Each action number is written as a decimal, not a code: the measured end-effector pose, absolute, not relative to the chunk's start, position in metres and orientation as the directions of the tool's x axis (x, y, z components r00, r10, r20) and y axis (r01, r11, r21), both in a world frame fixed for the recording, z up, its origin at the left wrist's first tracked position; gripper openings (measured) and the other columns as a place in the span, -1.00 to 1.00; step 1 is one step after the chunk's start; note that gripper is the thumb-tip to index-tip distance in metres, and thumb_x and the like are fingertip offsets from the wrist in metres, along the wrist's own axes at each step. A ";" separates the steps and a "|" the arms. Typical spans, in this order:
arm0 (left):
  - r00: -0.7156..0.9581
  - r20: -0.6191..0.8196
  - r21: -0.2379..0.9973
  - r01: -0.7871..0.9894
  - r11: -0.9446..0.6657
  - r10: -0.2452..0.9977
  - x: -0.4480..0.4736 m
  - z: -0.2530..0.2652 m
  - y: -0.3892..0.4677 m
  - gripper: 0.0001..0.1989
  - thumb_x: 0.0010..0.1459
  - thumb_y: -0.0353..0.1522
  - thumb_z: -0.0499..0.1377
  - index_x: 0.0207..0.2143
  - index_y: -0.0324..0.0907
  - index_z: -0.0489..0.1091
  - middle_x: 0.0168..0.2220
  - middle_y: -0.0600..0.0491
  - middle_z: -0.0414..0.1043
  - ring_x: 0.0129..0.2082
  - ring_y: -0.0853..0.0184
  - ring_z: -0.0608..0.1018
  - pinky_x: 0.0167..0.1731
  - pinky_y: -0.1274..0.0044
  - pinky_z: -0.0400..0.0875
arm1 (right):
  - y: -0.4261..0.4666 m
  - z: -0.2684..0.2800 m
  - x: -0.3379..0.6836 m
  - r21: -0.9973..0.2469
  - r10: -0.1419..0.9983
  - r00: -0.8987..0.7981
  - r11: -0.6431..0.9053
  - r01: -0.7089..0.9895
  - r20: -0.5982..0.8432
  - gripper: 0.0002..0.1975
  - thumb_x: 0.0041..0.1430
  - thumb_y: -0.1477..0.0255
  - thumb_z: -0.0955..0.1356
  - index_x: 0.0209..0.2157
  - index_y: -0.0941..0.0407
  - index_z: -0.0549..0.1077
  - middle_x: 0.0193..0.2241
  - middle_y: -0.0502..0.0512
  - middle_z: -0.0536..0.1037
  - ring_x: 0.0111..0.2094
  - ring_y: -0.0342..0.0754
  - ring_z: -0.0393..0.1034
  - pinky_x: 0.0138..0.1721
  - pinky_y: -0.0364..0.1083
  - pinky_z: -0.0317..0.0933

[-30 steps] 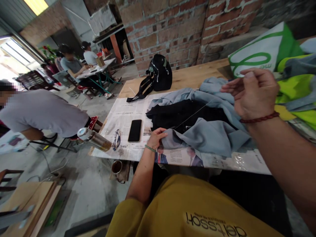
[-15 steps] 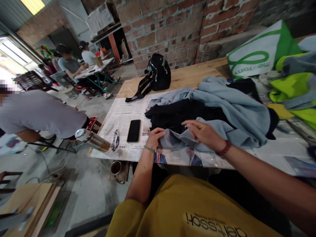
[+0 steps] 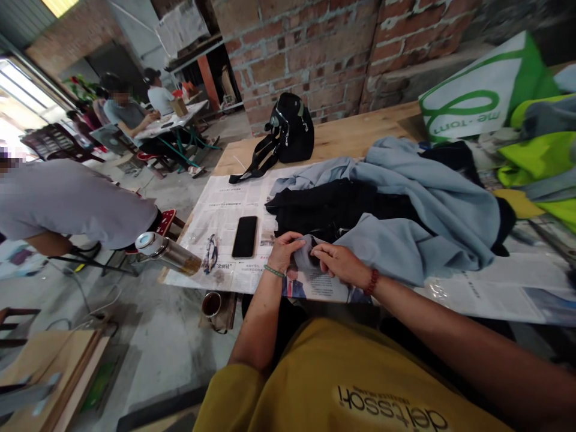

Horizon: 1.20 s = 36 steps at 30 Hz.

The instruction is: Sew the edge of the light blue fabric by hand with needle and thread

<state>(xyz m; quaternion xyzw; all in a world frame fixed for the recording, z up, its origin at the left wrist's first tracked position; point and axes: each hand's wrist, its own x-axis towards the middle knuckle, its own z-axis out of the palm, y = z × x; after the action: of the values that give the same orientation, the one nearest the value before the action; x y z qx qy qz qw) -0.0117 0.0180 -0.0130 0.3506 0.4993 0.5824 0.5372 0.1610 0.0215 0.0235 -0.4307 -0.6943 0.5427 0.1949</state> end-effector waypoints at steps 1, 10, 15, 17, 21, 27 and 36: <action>-0.176 -0.121 0.961 -0.267 0.071 0.977 -0.012 -0.013 0.018 -0.74 -0.30 -0.33 0.38 -0.48 -0.21 0.47 -0.54 0.16 0.43 -0.54 0.48 0.37 -0.51 0.62 0.22 | 0.022 0.022 0.160 -0.917 0.812 -0.551 0.050 0.395 -0.193 -0.77 0.14 0.27 0.21 -0.43 0.10 0.37 -0.70 -0.10 0.35 -0.73 -0.21 0.18 -0.67 -0.20 0.05; -0.188 -0.062 0.982 -0.190 0.026 0.980 -0.014 -0.019 0.018 -0.79 -0.24 -0.34 0.36 -0.47 -0.20 0.50 -0.53 0.14 0.43 -0.53 0.47 0.36 -0.49 0.60 0.23 | 0.030 0.015 0.154 -0.908 0.841 -0.533 0.146 0.392 -0.094 -0.70 0.18 0.26 0.19 -0.55 0.12 0.31 -0.72 -0.09 0.32 -0.70 -0.23 0.16 -0.59 -0.19 0.05; -0.148 0.009 0.992 -0.122 -0.027 0.989 -0.015 -0.020 0.018 -0.85 -0.19 -0.35 0.35 -0.48 -0.20 0.52 -0.51 0.12 0.44 -0.50 0.46 0.38 -0.45 0.60 0.23 | 0.030 0.012 0.148 -0.918 0.858 -0.510 0.154 0.365 -0.058 -0.72 0.17 0.30 0.19 -0.57 0.11 0.29 -0.72 -0.09 0.31 -0.68 -0.22 0.15 -0.59 -0.20 0.02; -0.132 0.058 0.993 -0.090 -0.070 0.990 -0.015 -0.019 0.017 -0.88 -0.16 -0.36 0.34 -0.48 -0.19 0.53 -0.48 0.11 0.45 -0.44 0.44 0.41 -0.39 0.59 0.26 | 0.031 0.011 0.146 -0.918 0.865 -0.500 0.164 0.361 -0.043 -0.72 0.16 0.32 0.20 -0.58 0.11 0.27 -0.72 -0.08 0.31 -0.66 -0.21 0.16 -0.58 -0.20 0.02; -0.096 0.121 0.991 -0.042 -0.125 0.988 -0.014 -0.015 0.016 -0.90 -0.16 -0.37 0.34 -0.49 -0.18 0.54 -0.44 0.09 0.44 -0.37 0.41 0.44 -0.30 0.57 0.29 | 0.032 0.008 0.145 -0.915 0.874 -0.485 0.164 0.368 -0.038 -0.71 0.16 0.32 0.20 -0.60 0.11 0.25 -0.71 -0.07 0.32 -0.65 -0.21 0.17 -0.58 -0.20 0.03; -0.016 0.168 0.986 -0.007 -0.168 0.986 -0.014 -0.010 0.016 -0.92 -0.15 -0.39 0.34 -0.50 -0.16 0.56 -0.45 0.08 0.41 -0.38 0.41 0.44 -0.31 0.56 0.30 | 0.030 0.004 0.146 -0.920 0.879 -0.474 0.141 0.366 -0.054 -0.72 0.16 0.33 0.19 -0.59 0.10 0.23 -0.71 -0.08 0.33 -0.70 -0.23 0.17 -0.63 -0.21 0.02; 0.001 0.092 0.996 0.004 -0.092 0.996 -0.011 -0.010 0.015 -0.89 -0.17 -0.36 0.36 -0.49 -0.18 0.56 -0.48 0.09 0.36 -0.43 0.44 0.41 -0.40 0.57 0.27 | 0.026 0.006 0.146 -0.920 0.893 -0.441 0.093 0.380 -0.092 -0.78 0.15 0.40 0.17 -0.56 0.11 0.23 -0.69 -0.09 0.34 -0.72 -0.24 0.17 -0.64 -0.22 0.02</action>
<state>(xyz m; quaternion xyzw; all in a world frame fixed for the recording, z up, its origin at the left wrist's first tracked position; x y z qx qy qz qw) -0.0107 0.0150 -0.0105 0.5237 0.4771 0.5213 0.4758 0.1462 0.0260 0.0062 -0.4601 -0.6918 0.4919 0.2603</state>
